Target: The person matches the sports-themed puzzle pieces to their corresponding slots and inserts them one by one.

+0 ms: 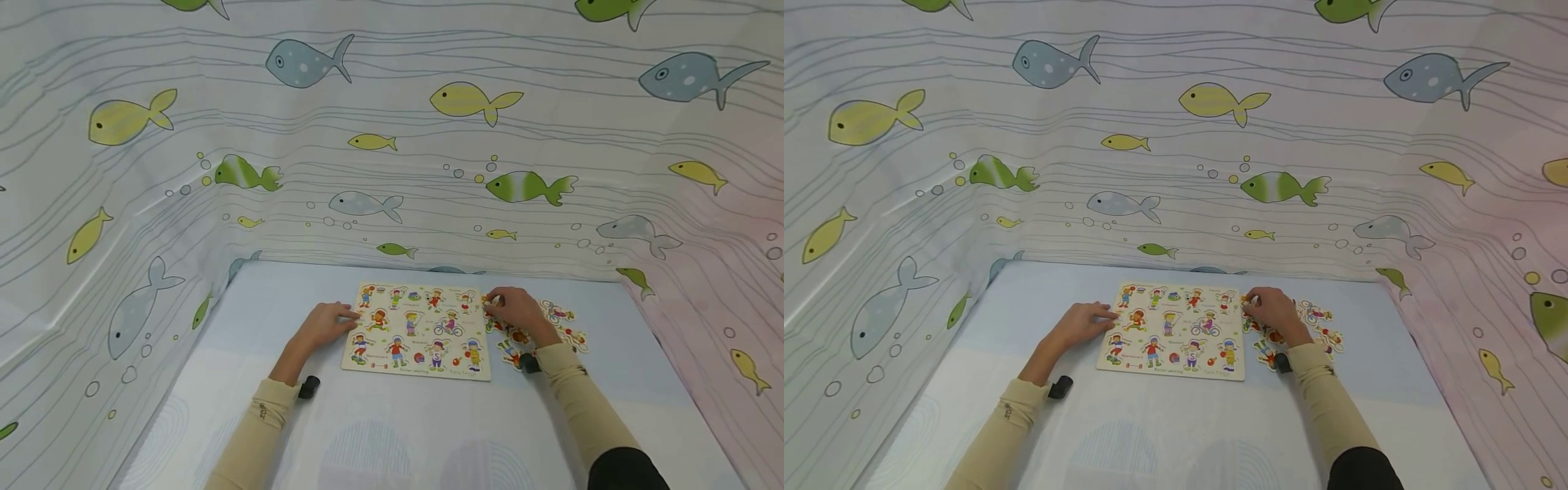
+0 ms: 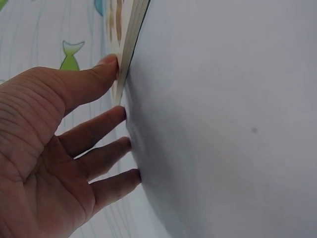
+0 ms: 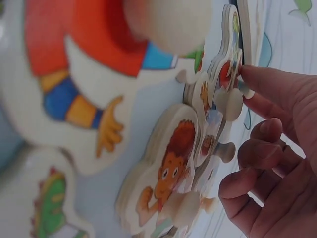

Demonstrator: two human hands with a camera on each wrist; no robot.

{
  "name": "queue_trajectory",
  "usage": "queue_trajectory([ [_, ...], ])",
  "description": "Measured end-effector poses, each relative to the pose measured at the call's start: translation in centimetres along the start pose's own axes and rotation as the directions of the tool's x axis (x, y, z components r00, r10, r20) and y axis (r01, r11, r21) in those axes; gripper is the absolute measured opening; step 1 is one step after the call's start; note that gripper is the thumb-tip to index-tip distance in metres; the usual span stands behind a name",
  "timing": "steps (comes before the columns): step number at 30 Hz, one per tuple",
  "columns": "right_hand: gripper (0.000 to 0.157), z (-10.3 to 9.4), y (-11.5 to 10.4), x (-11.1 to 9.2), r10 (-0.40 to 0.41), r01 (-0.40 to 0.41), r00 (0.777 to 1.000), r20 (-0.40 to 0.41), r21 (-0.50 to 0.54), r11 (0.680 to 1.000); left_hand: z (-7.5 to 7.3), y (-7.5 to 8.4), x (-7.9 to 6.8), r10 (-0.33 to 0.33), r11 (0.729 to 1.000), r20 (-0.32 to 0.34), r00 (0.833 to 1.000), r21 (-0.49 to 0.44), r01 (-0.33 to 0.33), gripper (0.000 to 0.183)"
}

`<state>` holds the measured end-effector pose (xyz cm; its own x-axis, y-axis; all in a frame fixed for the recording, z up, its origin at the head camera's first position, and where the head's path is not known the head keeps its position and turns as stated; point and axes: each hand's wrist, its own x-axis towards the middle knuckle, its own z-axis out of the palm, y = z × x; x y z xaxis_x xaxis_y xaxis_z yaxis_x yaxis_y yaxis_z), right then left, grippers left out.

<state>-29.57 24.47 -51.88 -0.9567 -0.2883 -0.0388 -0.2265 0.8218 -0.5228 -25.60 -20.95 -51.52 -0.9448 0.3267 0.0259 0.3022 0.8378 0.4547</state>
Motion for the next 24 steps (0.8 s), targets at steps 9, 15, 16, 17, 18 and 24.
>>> queue_trajectory([
  [9,0.025,-0.08,-0.35,-0.08,0.004,-0.004,1.0,-0.002,-0.017,1.0,0.22,-0.23,0.3,-0.027,1.0,0.022,0.999,0.002,0.027,0.025],
  [15,0.023,-0.12,-0.39,-0.23,-0.012,0.011,1.0,-0.023,-0.03,0.999,0.11,-0.08,0.31,-0.023,1.0,0.015,1.0,0.006,0.023,0.024],
  [16,0.022,-0.14,-0.4,-0.25,-0.014,0.013,1.0,-0.026,-0.033,0.999,0.1,-0.05,0.29,-0.021,1.0,0.012,1.0,0.008,0.02,0.024],
  [17,0.022,-0.13,-0.41,-0.25,-0.016,0.015,0.999,-0.028,-0.037,0.999,0.11,-0.05,0.28,-0.018,1.0,0.01,1.0,0.011,0.018,0.024],
  [18,0.022,-0.14,-0.44,-0.26,-0.016,0.015,0.999,-0.031,-0.04,0.999,0.12,-0.03,0.25,-0.019,1.0,0.009,1.0,0.01,0.019,0.024],
  [24,0.021,-0.39,-0.9,-0.32,-0.004,0.002,0.999,-0.044,-0.033,0.999,0.1,-0.05,0.17,-0.025,1.0,0.012,1.0,0.006,0.025,0.025],
])
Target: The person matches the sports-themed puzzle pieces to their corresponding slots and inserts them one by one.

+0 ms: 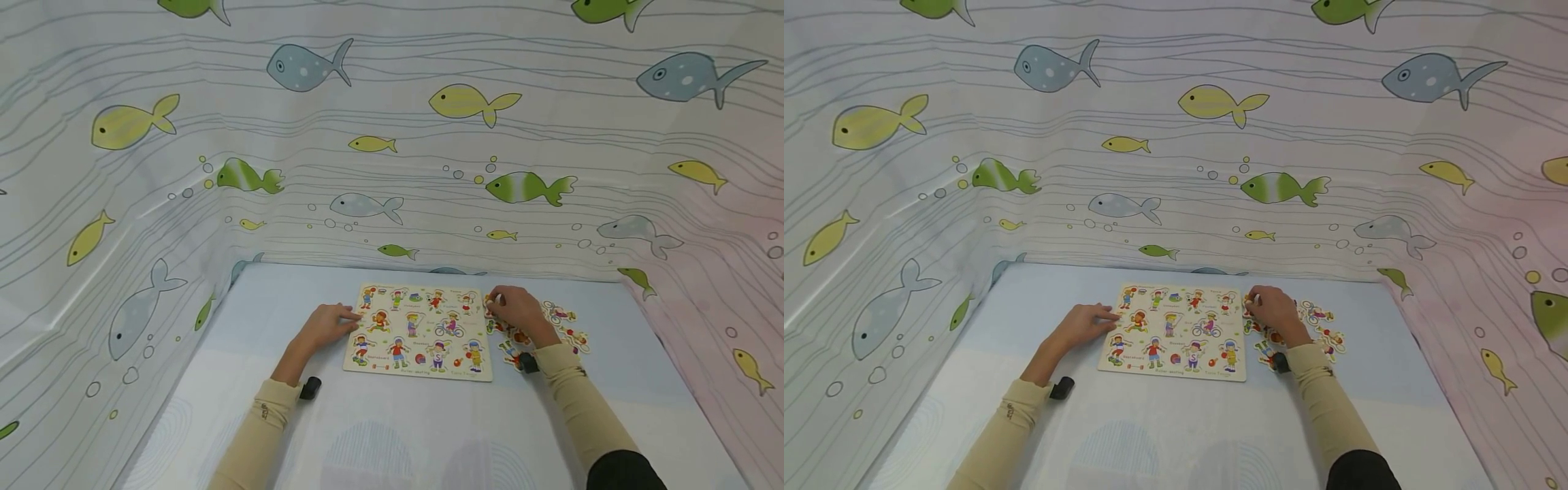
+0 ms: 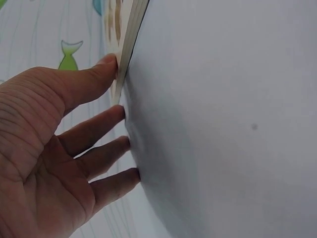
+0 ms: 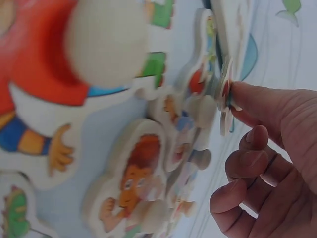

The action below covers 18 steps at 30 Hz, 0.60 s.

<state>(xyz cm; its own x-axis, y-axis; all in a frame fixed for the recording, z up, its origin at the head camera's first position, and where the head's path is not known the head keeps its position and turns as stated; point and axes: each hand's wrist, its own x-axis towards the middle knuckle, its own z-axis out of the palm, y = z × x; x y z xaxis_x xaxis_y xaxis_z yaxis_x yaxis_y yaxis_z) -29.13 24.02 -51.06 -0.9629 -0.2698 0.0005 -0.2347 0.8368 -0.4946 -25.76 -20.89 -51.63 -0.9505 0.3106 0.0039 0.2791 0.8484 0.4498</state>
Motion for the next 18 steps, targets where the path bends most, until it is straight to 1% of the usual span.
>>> queue_trajectory([
  [4,0.02,-0.4,-0.7,0.0,0.016,-0.016,1.0,-0.014,0.006,1.0,-0.1,0.1,0.0,-0.004,1.0,0.004,1.0,-0.002,0.004,0.025],
  [10,0.02,-0.8,-1.5,0.2,0.036,-0.036,0.999,-0.008,0.003,0.999,-0.3,0.0,0.0,0.002,1.0,0.005,1.0,-0.002,-0.002,0.025],
  [14,0.021,-0.8,-1.8,0.5,0.039,-0.039,0.999,0.003,0.001,0.999,-0.2,0.0,0.0,0.012,1.0,0.006,1.0,0.0,-0.012,0.025],
  [18,0.02,-0.5,-2.0,0.7,0.034,-0.034,0.999,0.009,0.008,0.999,-0.2,0.0,0.0,0.003,1.0,0.014,1.0,0.002,-0.003,0.026],
])
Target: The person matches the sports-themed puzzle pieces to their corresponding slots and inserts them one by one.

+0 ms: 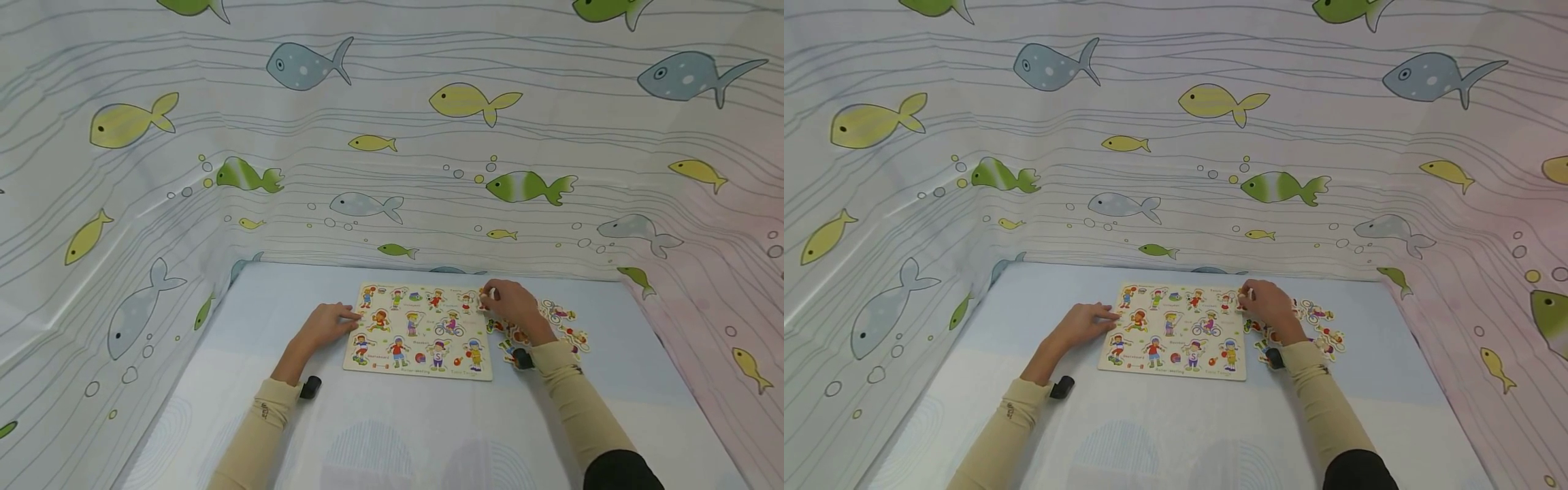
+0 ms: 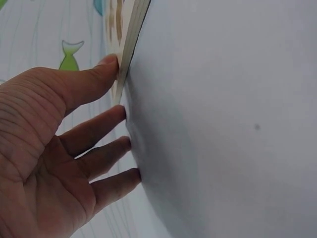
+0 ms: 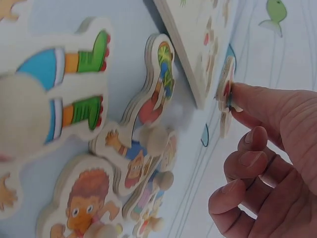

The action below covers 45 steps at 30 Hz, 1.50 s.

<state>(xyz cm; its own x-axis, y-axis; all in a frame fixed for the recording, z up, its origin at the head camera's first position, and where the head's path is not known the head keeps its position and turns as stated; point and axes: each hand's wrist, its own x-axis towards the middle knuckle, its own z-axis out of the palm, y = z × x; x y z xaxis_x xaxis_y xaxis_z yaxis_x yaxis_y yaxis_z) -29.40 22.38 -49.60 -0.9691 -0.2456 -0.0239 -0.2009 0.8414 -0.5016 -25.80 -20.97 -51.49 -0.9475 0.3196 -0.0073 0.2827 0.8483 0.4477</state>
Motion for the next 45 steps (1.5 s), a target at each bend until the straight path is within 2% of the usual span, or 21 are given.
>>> queue_trajectory([
  [9,0.019,1.0,-0.9,0.6,-0.066,0.066,0.998,-0.02,0.002,0.998,-0.1,-0.1,0.0,0.001,1.0,-0.011,1.0,-0.005,-0.001,0.026],
  [18,0.021,1.1,-2.6,1.0,-0.039,0.04,0.999,0.022,-0.022,0.999,-0.2,-0.1,0.0,-0.005,0.999,-0.008,1.0,-0.037,0.005,0.025],
  [32,0.018,2.0,-5.4,1.7,-0.12,0.119,0.993,0.006,0.006,0.993,-0.2,-0.1,0.1,-0.005,0.999,-0.008,1.0,-0.037,0.005,0.026],
  [45,0.016,4.0,-7.1,2.6,-0.157,0.156,0.988,0.013,0.017,0.988,-0.1,0.0,0.0,-0.018,0.999,-0.002,1.0,-0.035,0.018,0.025],
])
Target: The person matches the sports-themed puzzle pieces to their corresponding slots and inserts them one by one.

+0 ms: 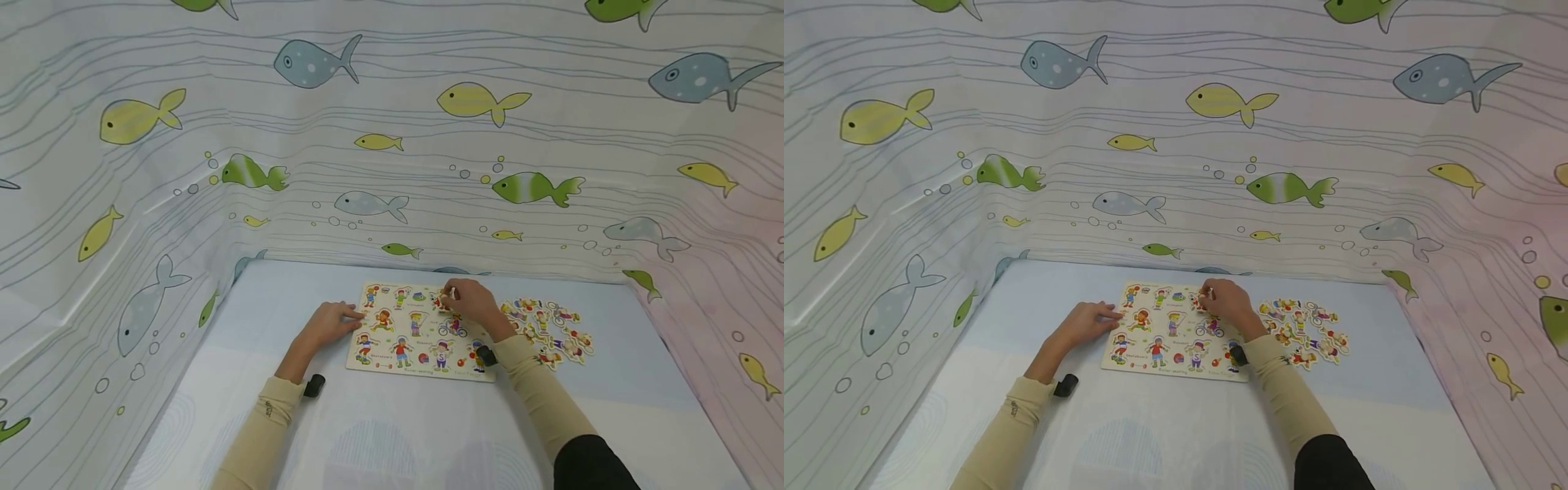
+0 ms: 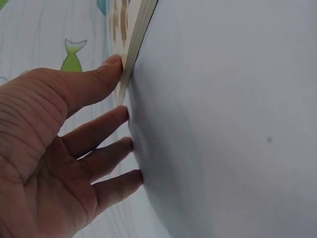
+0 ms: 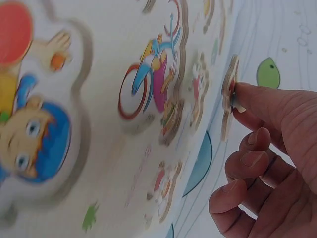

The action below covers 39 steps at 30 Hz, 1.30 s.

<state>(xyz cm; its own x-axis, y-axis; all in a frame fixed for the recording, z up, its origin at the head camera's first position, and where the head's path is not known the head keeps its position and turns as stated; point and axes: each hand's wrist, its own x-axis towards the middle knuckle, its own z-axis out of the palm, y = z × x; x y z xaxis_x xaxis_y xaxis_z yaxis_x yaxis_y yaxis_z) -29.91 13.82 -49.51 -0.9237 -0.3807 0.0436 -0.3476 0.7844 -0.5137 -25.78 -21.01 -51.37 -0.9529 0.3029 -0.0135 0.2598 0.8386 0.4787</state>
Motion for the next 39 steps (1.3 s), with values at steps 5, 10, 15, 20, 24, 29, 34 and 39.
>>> queue_trajectory([
  [5,0.016,0.8,-0.8,0.5,-0.011,0.01,1.0,0.016,0.009,1.0,0.0,0.1,-0.2,0.008,1.0,0.003,1.0,-0.002,-0.008,0.024],
  [10,0.016,1.3,-1.7,1.0,-0.01,0.01,1.0,0.008,-0.003,1.0,-0.1,0.2,-0.2,-0.007,1.0,0.003,1.0,0.006,0.007,0.025],
  [15,0.018,1.8,-2.3,1.6,-0.013,0.013,1.0,0.017,-0.019,1.0,-0.4,0.2,-0.2,0.0,1.0,-0.004,1.0,0.016,0.0,0.025],
  [20,0.019,2.3,-3.0,2.0,-0.024,0.024,0.999,0.034,-0.01,1.0,-0.5,0.1,-0.2,0.007,1.0,0.002,1.0,0.009,-0.007,0.025],
  [24,0.018,2.6,-3.6,2.4,-0.045,0.046,0.999,0.03,-0.011,0.999,-0.4,0.0,-0.2,0.011,1.0,0.002,1.0,0.003,-0.011,0.025],
  [29,0.017,3.0,-4.3,2.9,-0.068,0.069,0.997,0.021,-0.015,0.998,-0.4,-0.1,-0.2,-0.003,1.0,-0.001,1.0,0.003,0.003,0.025],
  [34,0.018,3.4,-5.1,3.5,-0.05,0.05,0.998,0.024,-0.02,0.999,-0.3,-0.1,-0.2,0.002,1.0,-0.01,1.0,-0.002,-0.002,0.025],
  [39,0.019,3.9,-5.4,4.1,-0.028,0.029,0.999,0.042,-0.025,0.999,-0.2,-0.1,-0.3,0.016,1.0,-0.014,1.0,-0.02,-0.017,0.024],
])
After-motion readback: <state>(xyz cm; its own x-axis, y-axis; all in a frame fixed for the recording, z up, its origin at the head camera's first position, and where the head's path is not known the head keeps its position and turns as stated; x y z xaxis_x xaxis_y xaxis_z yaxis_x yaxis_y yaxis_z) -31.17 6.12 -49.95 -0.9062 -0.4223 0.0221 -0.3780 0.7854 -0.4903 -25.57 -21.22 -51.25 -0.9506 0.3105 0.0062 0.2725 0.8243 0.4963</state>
